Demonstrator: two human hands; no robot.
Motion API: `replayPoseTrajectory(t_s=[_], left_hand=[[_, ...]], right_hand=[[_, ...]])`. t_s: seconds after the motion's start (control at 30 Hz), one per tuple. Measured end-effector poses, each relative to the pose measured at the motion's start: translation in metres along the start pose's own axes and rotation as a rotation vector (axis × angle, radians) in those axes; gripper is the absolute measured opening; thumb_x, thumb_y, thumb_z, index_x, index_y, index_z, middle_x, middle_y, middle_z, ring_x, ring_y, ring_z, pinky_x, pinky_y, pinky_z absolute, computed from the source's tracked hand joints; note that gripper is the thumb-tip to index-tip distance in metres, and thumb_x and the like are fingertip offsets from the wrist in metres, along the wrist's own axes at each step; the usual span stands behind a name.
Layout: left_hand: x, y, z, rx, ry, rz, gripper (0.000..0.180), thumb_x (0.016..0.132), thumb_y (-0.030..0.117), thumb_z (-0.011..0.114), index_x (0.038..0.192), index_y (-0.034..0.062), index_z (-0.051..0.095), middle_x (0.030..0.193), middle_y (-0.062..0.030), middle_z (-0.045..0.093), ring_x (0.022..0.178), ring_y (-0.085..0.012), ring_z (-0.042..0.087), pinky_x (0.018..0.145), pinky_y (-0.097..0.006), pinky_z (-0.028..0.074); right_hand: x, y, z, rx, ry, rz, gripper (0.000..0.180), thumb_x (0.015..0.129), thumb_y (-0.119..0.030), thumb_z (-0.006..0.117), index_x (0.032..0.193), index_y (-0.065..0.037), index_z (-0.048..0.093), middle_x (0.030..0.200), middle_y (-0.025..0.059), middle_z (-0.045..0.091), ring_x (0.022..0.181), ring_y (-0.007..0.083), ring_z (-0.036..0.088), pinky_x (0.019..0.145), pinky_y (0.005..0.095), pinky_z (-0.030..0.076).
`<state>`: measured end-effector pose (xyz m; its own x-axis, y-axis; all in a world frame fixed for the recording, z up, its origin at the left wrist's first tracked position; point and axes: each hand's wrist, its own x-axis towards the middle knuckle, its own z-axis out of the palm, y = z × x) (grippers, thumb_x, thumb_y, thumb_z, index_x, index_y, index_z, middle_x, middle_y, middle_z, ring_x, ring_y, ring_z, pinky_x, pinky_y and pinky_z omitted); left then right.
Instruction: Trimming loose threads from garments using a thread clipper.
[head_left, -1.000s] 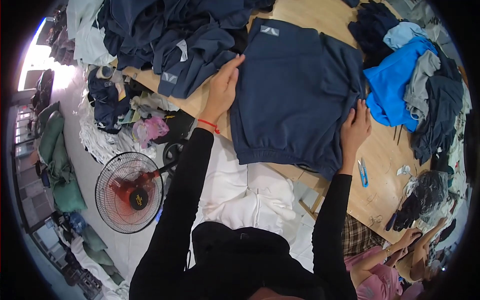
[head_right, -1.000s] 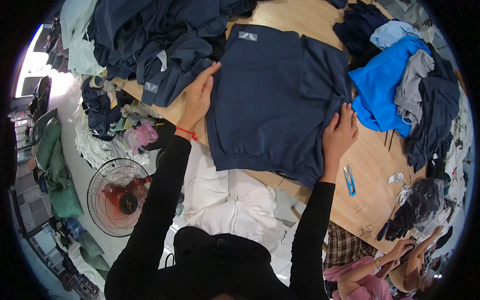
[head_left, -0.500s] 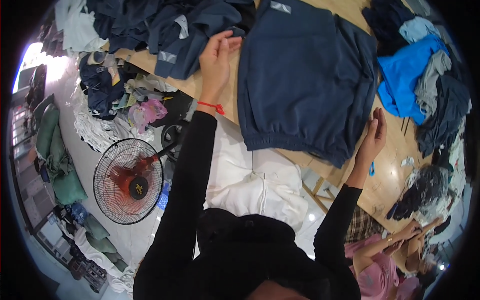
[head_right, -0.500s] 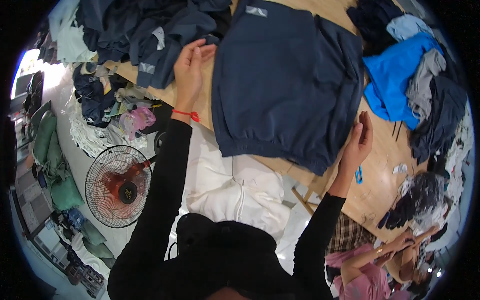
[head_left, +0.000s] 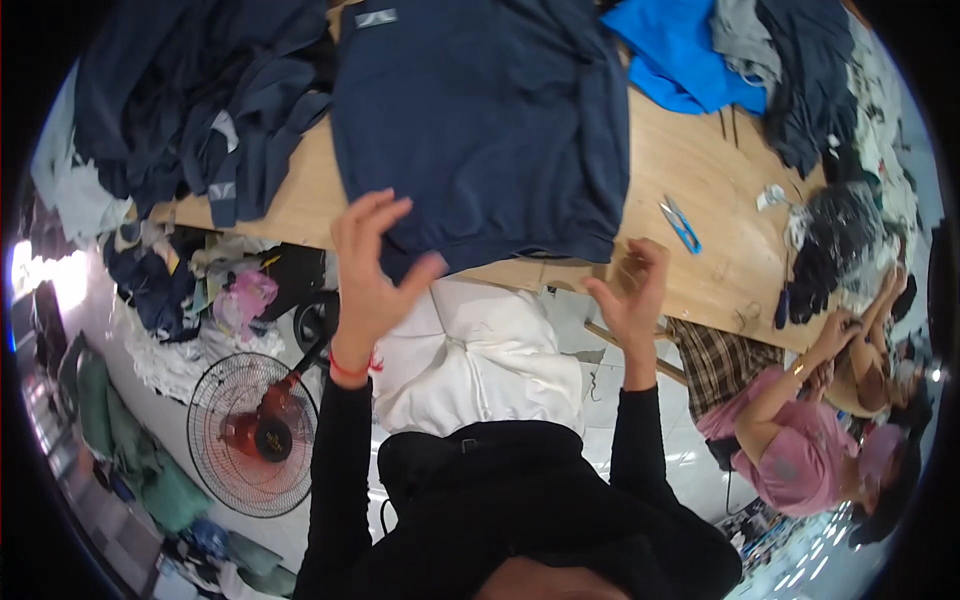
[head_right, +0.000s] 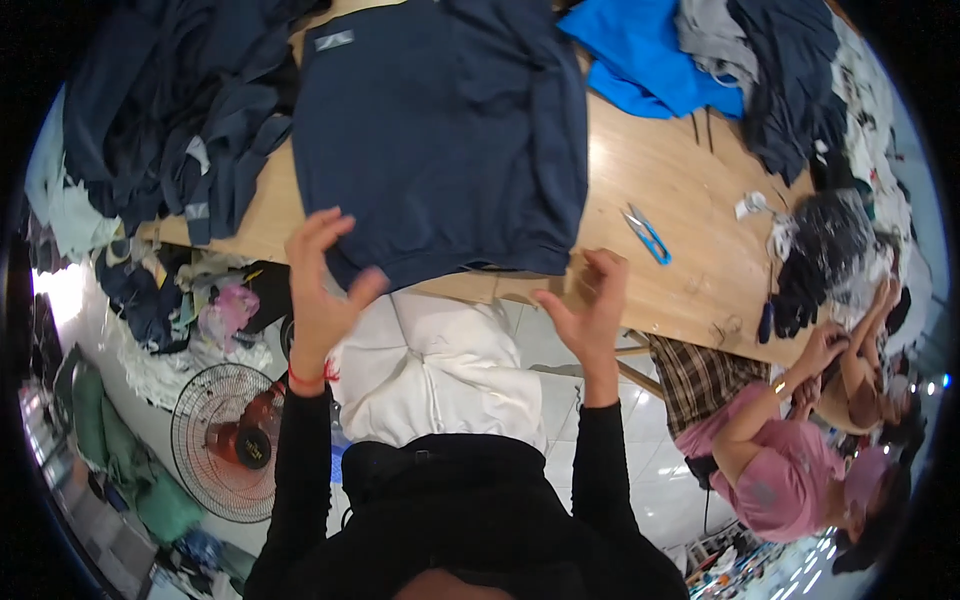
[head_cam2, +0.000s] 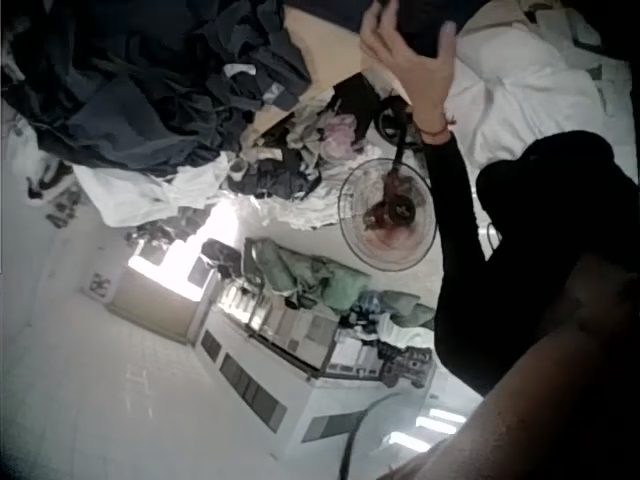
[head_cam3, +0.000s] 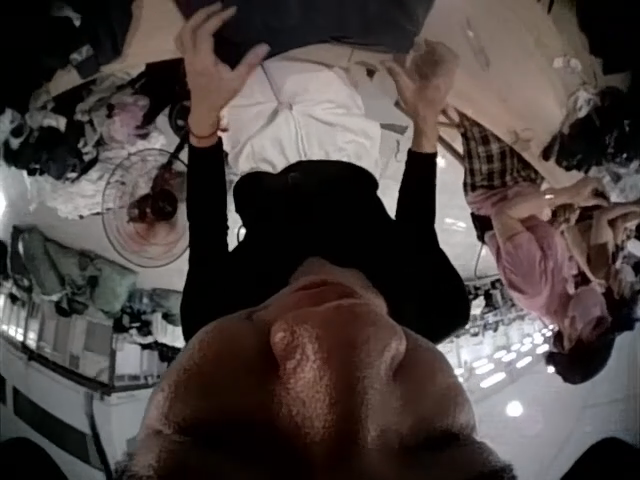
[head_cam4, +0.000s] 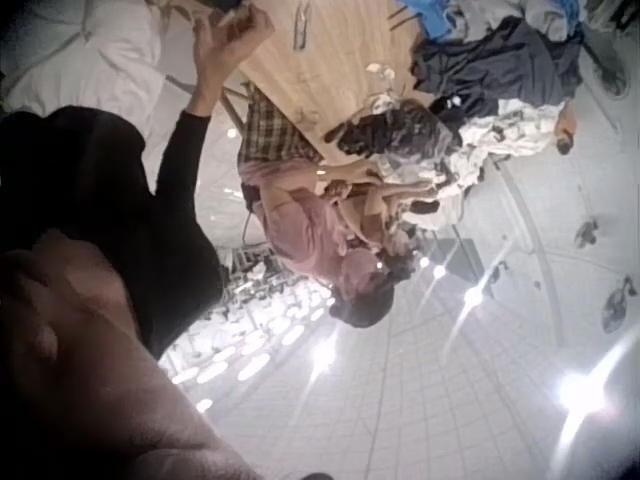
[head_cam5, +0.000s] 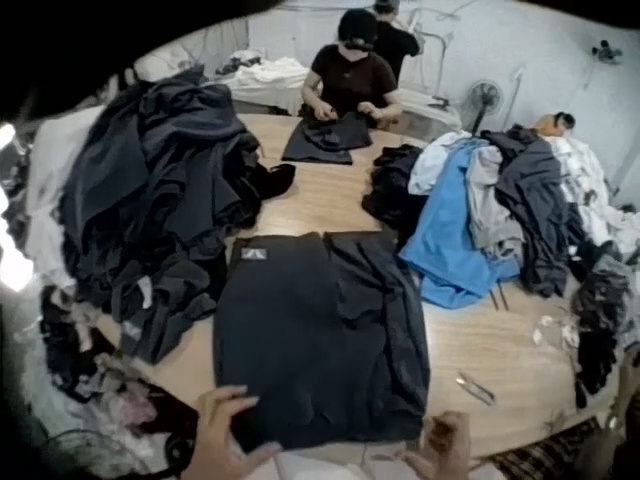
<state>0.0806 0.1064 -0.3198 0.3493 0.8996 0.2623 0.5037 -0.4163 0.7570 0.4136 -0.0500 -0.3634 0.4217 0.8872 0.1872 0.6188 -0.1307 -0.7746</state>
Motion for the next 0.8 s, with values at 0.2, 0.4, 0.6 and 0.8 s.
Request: replayPoseTrajectory(t_s=[0.2,0.4,0.6,0.8], left_hand=[[-0.040,0.004,0.016,0.412,-0.172,0.072,0.040,0.076,0.014,0.091,0.112,0.0131,0.074,0.134,-0.0103,0.064,0.130,-0.0350,0.055,0.109,-0.052,0.040],[-0.041,-0.008,0.012,0.188,0.206,-0.067,0.014,0.089,-0.006,0.078,0.093,-0.0011,0.066,0.099,-0.0131,0.069,0.085,-0.0305,0.068,0.072,-0.038,0.055],[-0.039,0.045,0.018,0.226,-0.085,0.182,0.017,0.080,0.001,0.079,0.095,0.0049,0.074,0.136,-0.0139,0.067,0.122,-0.0349,0.063,0.098,-0.046,0.052],[-0.020,0.020,0.044,0.314,-0.193,0.301,0.029,0.084,-0.001,0.071,0.112,0.0020,0.077,0.143,-0.0113,0.070,0.127,-0.0297,0.066,0.105,-0.045,0.048]], right_hand=[[0.010,0.001,0.020,-0.071,0.068,-0.130,0.056,0.072,0.000,0.088,0.123,-0.003,0.064,0.108,0.0140,0.059,0.091,0.0322,0.059,0.080,0.0417,0.050],[0.004,-0.016,0.034,-0.263,0.191,-0.425,0.036,0.064,0.011,0.071,0.096,-0.006,0.075,0.094,0.0094,0.062,0.085,0.0311,0.058,0.073,0.0435,0.046],[-0.005,-0.018,0.038,-0.176,0.209,-0.359,0.037,0.067,0.012,0.071,0.100,-0.004,0.077,0.095,0.0108,0.063,0.087,0.0314,0.059,0.071,0.0419,0.049],[0.003,-0.033,0.028,-0.186,0.072,-0.298,0.036,0.077,0.011,0.073,0.110,-0.002,0.075,0.104,0.0150,0.069,0.094,0.0364,0.064,0.080,0.0440,0.053]])
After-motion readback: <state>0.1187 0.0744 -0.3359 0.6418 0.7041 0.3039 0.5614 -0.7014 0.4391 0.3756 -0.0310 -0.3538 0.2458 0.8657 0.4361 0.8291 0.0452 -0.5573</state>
